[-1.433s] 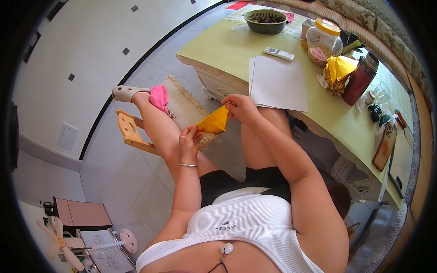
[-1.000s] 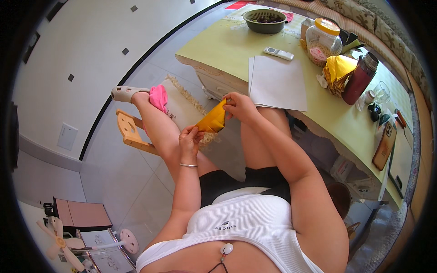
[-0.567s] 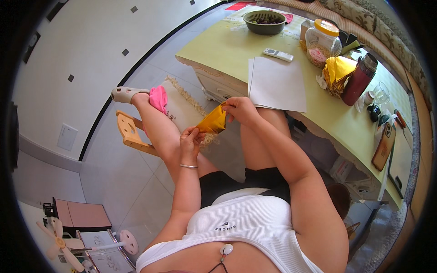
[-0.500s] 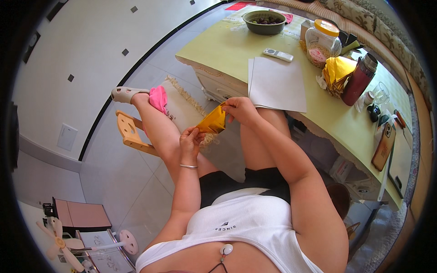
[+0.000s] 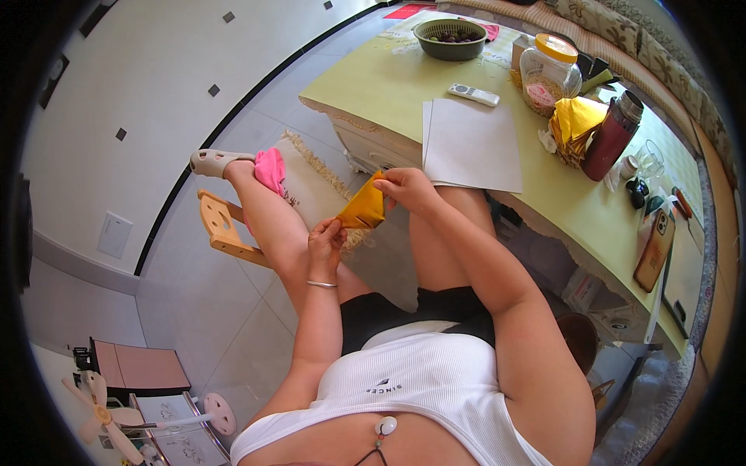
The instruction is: The person sits on the floor and folds a yellow sheet of paper by hand. They repeatedly fold the paper into smaller sections, pressing down on the creases to flatten them. The person handles the paper one at a time, folding it into a compact shape.
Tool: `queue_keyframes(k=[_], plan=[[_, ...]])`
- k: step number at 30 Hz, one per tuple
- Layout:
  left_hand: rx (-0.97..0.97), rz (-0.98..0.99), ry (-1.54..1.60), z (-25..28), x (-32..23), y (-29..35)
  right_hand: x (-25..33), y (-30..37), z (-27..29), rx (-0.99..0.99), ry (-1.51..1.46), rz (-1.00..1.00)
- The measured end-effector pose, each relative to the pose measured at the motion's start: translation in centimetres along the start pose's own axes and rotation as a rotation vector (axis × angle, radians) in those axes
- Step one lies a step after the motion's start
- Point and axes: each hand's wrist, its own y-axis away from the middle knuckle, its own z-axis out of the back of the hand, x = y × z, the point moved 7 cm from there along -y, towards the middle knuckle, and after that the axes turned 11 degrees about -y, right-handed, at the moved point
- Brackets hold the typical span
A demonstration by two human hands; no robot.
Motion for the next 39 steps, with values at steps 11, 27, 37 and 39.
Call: queue_keyframes(k=[11, 27, 37, 39], plan=[[0.034, 0.029, 0.097, -1.0, 0.5, 0.4, -1.2, -0.4, -0.5, 0.12, 0.178, -0.005], [-0.008, -0.009, 0.14, -1.3, 0.0, 0.8, -1.5, -0.2, -1.2, 0.227, 0.484, -0.055], [0.01, 0.007, -0.072, -1.4, 0.4, 0.5, -1.0, 0.0, -1.1, 0.16, 0.39, -0.061], [0.012, 0.013, -0.115, -2.0, 0.1, 0.7, -1.1, 0.0, -1.0, 0.186, 0.431, -0.038]])
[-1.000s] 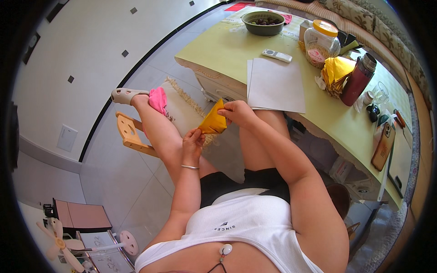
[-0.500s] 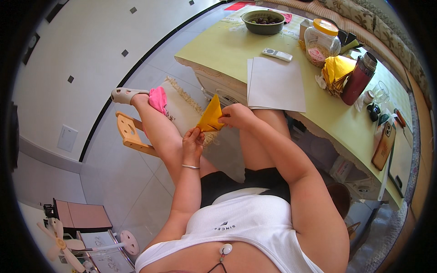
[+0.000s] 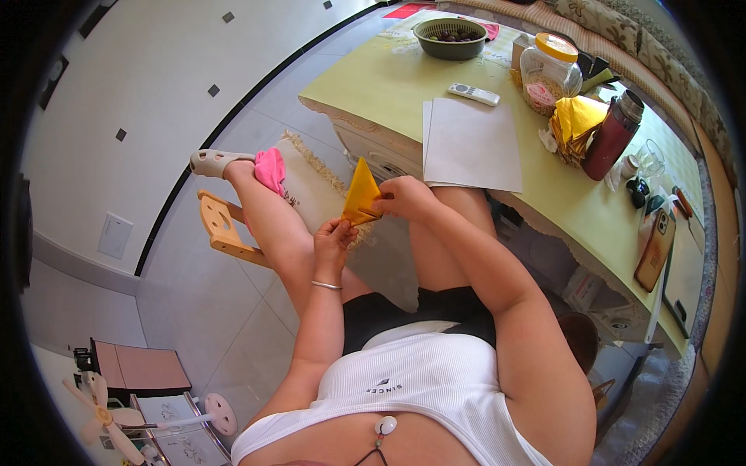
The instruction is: The person sits on the floor and folds a yellow sheet of paper by hand. They repeatedly fold the paper into smaller sections, pressing down on the creases to flatten them. The person handles the paper one at a time, folding it into a compact shape.
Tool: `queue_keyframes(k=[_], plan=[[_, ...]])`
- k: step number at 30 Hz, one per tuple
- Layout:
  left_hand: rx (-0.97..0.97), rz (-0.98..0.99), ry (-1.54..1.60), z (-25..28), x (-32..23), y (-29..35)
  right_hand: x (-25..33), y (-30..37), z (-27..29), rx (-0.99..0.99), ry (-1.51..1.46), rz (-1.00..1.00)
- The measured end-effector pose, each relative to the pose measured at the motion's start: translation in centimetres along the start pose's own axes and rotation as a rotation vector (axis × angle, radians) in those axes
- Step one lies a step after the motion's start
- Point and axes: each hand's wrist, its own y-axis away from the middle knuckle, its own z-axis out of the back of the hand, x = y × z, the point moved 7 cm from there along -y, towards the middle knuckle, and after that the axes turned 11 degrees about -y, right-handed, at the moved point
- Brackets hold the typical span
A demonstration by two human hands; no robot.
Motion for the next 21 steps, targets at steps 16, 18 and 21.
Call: queue_keyframes(k=[16, 18, 21], plan=[[0.072, 0.031, 0.161, -1.2, 0.8, 0.5, -1.0, -0.4, -1.7, 0.139, -0.011, -0.068], [0.106, 0.029, 0.138, -2.0, 0.8, 0.7, -1.5, -0.5, -1.5, 0.109, -0.06, -0.052], [0.136, 0.014, 0.098, -2.8, 0.7, 1.1, -1.3, -0.5, -1.3, 0.094, -0.014, -0.064]])
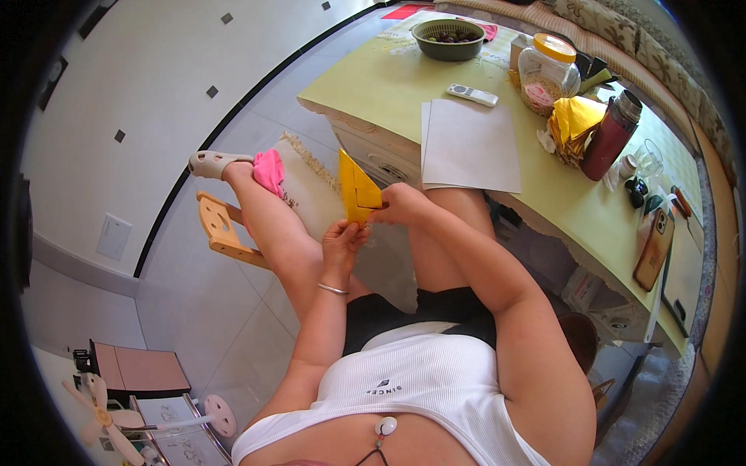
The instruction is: The person sits on the floor and folds a yellow sheet of paper by hand. They repeatedly fold the paper into smaller sections, pressing down on the creases to flatten them. The person handles the paper one at a time, folding it into a compact shape.
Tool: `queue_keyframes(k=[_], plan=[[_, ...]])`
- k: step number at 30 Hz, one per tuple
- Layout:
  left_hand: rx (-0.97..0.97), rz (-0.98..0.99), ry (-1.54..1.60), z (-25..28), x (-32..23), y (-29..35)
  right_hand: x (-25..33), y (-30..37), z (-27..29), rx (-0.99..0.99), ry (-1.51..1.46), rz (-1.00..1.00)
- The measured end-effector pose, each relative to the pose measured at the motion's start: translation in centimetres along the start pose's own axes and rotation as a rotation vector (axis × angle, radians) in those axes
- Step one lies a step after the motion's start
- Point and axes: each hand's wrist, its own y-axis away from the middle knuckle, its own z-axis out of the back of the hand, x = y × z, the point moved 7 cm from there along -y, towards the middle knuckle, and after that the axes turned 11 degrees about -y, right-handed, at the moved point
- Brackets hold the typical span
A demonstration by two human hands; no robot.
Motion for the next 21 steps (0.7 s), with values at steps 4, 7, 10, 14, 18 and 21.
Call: queue_keyframes(k=[4, 7, 10, 14, 18, 21], plan=[[0.039, 0.004, -0.037, -1.2, 0.6, 0.3, 0.5, 0.2, -0.5, 0.019, 0.022, -0.025], [0.056, -0.002, -0.021, -2.0, 0.9, 0.5, -0.3, 0.1, -0.2, -0.018, -0.022, -0.041], [0.05, -0.008, -0.027, -1.9, 0.6, 0.7, 1.0, 0.6, -0.2, -0.016, 0.006, -0.073], [0.008, -0.025, -0.037, -1.5, 0.4, 0.5, 0.3, 0.4, 0.4, -0.074, -0.135, -0.028], [-0.011, -0.031, -0.054, -0.4, 0.1, 0.3, 1.1, 0.6, 0.9, -0.11, -0.218, 0.034], [-0.045, -0.05, -0.091, 0.0, -0.1, 0.1, 0.8, 0.3, 1.4, -0.139, -0.146, 0.079]])
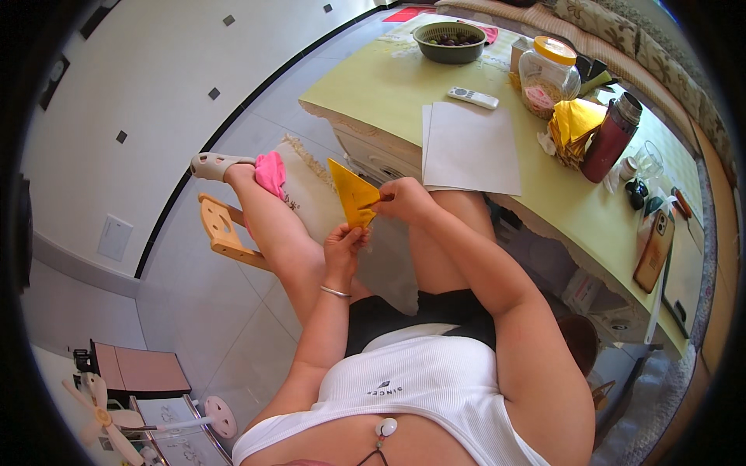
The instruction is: The person sits on the floor and folds a yellow sheet of paper by hand. They repeatedly fold the paper into smaller sections, pressing down on the creases to flatten them. The person handles the paper one at a time, folding it into a compact shape.
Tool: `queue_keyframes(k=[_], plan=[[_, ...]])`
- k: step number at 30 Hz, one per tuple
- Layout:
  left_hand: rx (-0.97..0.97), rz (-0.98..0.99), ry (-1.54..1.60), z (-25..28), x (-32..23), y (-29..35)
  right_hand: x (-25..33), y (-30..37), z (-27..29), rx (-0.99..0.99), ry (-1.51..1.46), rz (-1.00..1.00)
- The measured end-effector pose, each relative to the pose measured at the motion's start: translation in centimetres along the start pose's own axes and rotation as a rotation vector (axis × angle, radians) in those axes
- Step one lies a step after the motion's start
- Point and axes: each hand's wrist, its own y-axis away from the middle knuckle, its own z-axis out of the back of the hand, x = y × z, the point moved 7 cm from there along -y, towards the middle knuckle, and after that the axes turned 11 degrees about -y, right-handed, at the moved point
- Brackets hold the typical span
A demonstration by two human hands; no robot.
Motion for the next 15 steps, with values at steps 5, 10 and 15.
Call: queue_keyframes(k=[5, 10, 15], plan=[[-0.041, -0.09, -0.183, 0.6, -0.9, 0.0, 1.2, 0.3, 0.8, -0.14, -0.184, 0.231], [-0.081, -0.112, -0.347, 0.9, -1.1, 0.1, 0.9, -0.1, 1.6, -0.203, -0.269, 0.252], [-0.075, -0.141, -0.427, 0.5, -1.1, 0.4, 0.1, -0.2, 2.3, -0.267, -0.2, 0.218]])
